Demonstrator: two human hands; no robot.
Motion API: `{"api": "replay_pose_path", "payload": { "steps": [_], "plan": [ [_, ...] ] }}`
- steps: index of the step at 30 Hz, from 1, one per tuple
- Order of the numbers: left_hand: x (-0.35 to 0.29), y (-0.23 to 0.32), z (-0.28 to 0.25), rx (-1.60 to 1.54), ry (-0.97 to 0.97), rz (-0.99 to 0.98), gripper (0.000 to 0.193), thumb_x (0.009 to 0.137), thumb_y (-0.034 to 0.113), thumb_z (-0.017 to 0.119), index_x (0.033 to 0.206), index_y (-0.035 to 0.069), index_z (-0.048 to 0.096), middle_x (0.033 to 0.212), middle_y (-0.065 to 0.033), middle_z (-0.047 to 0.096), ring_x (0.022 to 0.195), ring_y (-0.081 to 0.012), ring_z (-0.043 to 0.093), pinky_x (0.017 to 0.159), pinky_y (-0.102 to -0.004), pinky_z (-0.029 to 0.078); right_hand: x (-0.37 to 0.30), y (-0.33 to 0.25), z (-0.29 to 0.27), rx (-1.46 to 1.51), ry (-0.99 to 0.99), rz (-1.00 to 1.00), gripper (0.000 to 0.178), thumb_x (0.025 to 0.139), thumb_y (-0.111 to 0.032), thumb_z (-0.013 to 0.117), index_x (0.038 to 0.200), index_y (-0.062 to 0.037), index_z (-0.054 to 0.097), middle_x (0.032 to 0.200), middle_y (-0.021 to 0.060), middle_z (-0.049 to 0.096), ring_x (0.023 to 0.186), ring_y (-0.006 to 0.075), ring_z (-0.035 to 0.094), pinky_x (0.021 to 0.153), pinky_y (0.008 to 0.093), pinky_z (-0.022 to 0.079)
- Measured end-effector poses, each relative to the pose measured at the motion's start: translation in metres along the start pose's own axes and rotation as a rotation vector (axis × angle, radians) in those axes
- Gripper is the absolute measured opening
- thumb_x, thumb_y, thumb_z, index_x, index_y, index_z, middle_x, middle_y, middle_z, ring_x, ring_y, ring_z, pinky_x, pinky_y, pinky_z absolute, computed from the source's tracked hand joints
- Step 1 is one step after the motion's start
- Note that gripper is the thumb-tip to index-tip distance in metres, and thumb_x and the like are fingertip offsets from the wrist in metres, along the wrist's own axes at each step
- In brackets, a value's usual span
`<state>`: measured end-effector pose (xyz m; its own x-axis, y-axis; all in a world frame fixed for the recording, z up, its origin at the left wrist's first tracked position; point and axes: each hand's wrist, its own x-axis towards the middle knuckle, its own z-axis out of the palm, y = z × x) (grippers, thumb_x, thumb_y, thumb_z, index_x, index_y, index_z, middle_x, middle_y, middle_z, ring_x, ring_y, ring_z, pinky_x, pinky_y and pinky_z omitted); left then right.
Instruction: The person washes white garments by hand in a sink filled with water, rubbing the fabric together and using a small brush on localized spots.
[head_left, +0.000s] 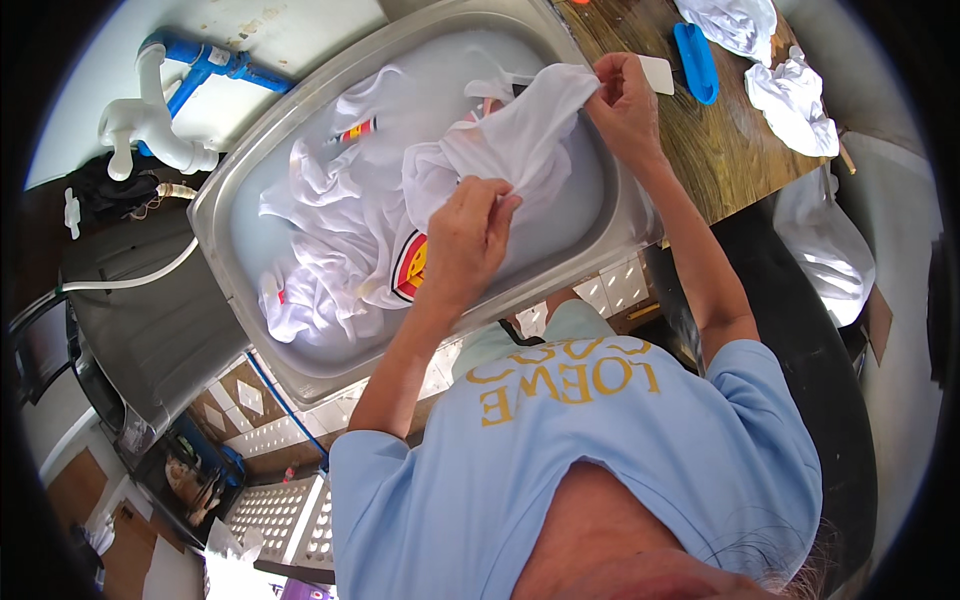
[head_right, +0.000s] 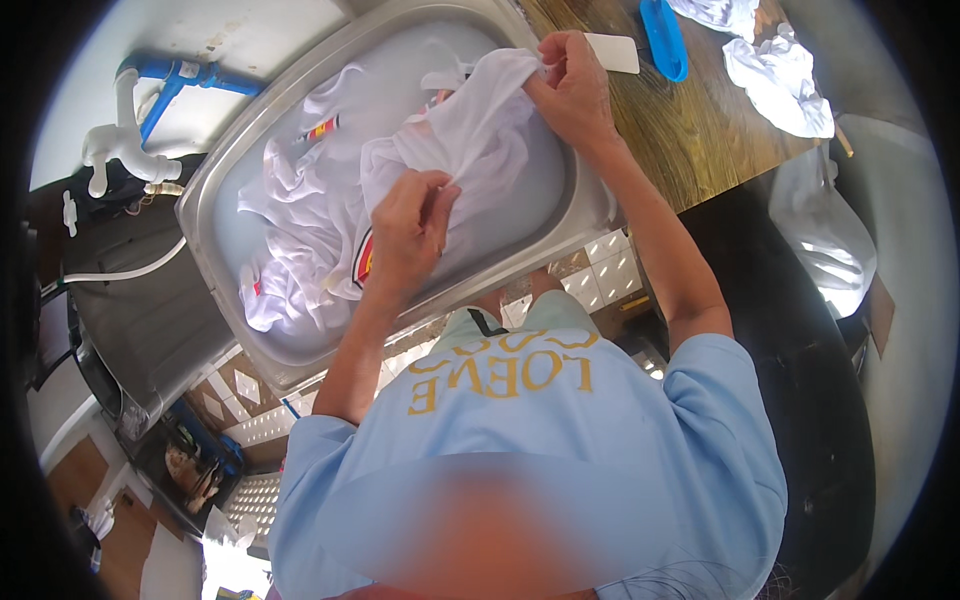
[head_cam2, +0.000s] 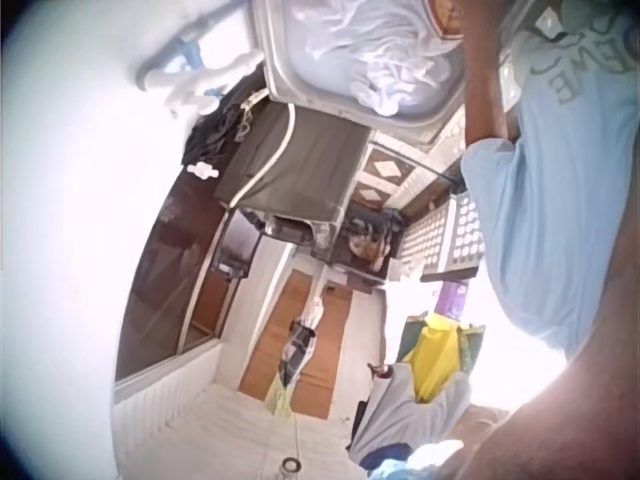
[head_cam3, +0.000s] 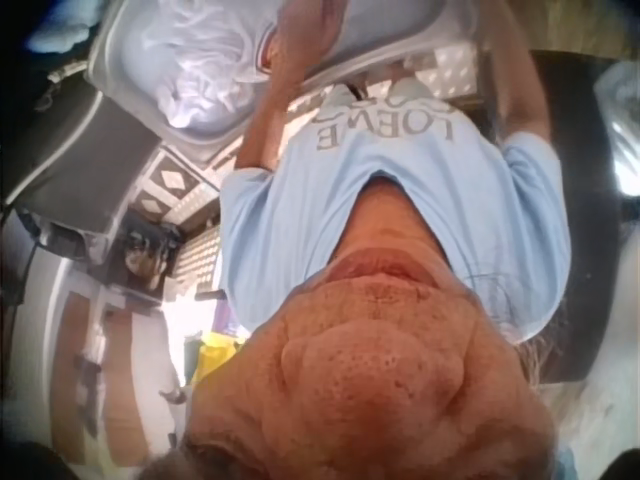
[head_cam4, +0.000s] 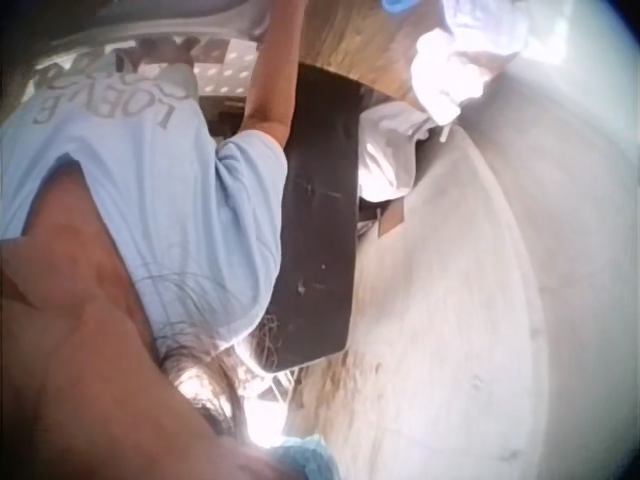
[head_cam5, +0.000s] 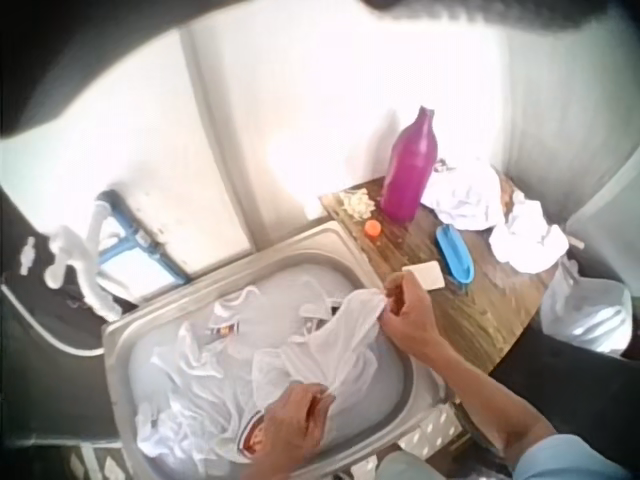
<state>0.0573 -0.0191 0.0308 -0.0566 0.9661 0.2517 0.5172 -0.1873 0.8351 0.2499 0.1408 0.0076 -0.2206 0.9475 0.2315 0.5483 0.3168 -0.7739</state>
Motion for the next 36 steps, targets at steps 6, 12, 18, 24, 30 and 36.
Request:
{"api": "replay_pose_path", "payload": {
  "steps": [6, 12, 18, 24, 30, 36],
  "plan": [
    [0.043, -0.023, 0.008, -0.034, 0.097, 0.172, 0.015, 0.087, 0.014, 0.063, 0.096, 0.002, 0.061, 0.081, -0.0057, 0.057, 0.066, -0.015, 0.052, 0.058, -0.027, 0.042, -0.044, 0.0, -0.003, 0.941, -0.225, 0.479, 0.035, 0.09, -0.026, 0.061, 0.118, -0.0044, 0.057, 0.105, 0.0075, 0.063, 0.094, 0.0139, 0.061, 0.081, 0.0323, 0.05],
    [0.098, -0.058, -0.029, -0.1, -0.361, 0.064, 0.026, 0.088, 0.021, 0.064, 0.081, -0.003, 0.06, 0.067, -0.0072, 0.055, 0.066, -0.0167, 0.053, 0.063, -0.0307, 0.046, -0.001, -0.062, -0.021, 1.384, -0.454, 0.263, 0.044, 0.099, -0.035, 0.039, 0.126, -0.0028, 0.05, 0.119, 0.0099, 0.06, 0.108, 0.0195, 0.059, 0.093, 0.0348, 0.048],
    [0.097, 0.03, -0.087, -0.494, -0.101, 0.038, 0.027, 0.09, 0.02, 0.063, 0.078, -0.004, 0.059, 0.063, -0.0069, 0.048, 0.059, -0.0126, 0.044, 0.055, -0.0273, 0.038, 0.051, -0.145, -0.069, 1.237, -0.328, 0.244, 0.045, 0.094, -0.04, 0.045, 0.119, -0.0035, 0.055, 0.115, 0.0107, 0.062, 0.105, 0.0231, 0.061, 0.091, 0.0362, 0.05],
    [0.038, 0.006, -0.06, -0.23, -0.304, 0.153, 0.021, 0.092, 0.017, 0.059, 0.092, -0.003, 0.059, 0.076, -0.0083, 0.053, 0.071, -0.0155, 0.048, 0.064, -0.0292, 0.04, -0.001, -0.094, -0.06, 1.428, -0.494, 0.483, 0.042, 0.099, -0.032, 0.034, 0.124, -0.0027, 0.051, 0.117, 0.0091, 0.061, 0.103, 0.0204, 0.061, 0.088, 0.0366, 0.051],
    [0.023, -0.047, -0.034, -0.338, -0.14, -0.036, 0.02, 0.093, 0.019, 0.058, 0.095, 0.0, 0.064, 0.083, -0.0087, 0.058, 0.073, -0.0155, 0.056, 0.067, -0.0248, 0.045, -0.052, -0.08, -0.062, 1.31, -0.387, 0.598, 0.041, 0.096, -0.029, 0.038, 0.122, -0.0004, 0.052, 0.115, 0.0117, 0.06, 0.096, 0.0219, 0.062, 0.085, 0.0349, 0.051],
    [0.099, -0.092, -0.016, 0.357, -0.121, -0.177, 0.024, 0.083, 0.024, 0.063, 0.101, 0.008, 0.063, 0.092, -0.0123, 0.064, 0.079, -0.0262, 0.063, 0.073, -0.0396, 0.05, -0.028, -0.126, -0.106, 1.277, -0.555, 0.108, 0.044, 0.095, -0.031, 0.041, 0.119, 0.0034, 0.053, 0.109, 0.015, 0.06, 0.084, 0.0211, 0.06, 0.075, 0.0324, 0.05]
  ]
}}
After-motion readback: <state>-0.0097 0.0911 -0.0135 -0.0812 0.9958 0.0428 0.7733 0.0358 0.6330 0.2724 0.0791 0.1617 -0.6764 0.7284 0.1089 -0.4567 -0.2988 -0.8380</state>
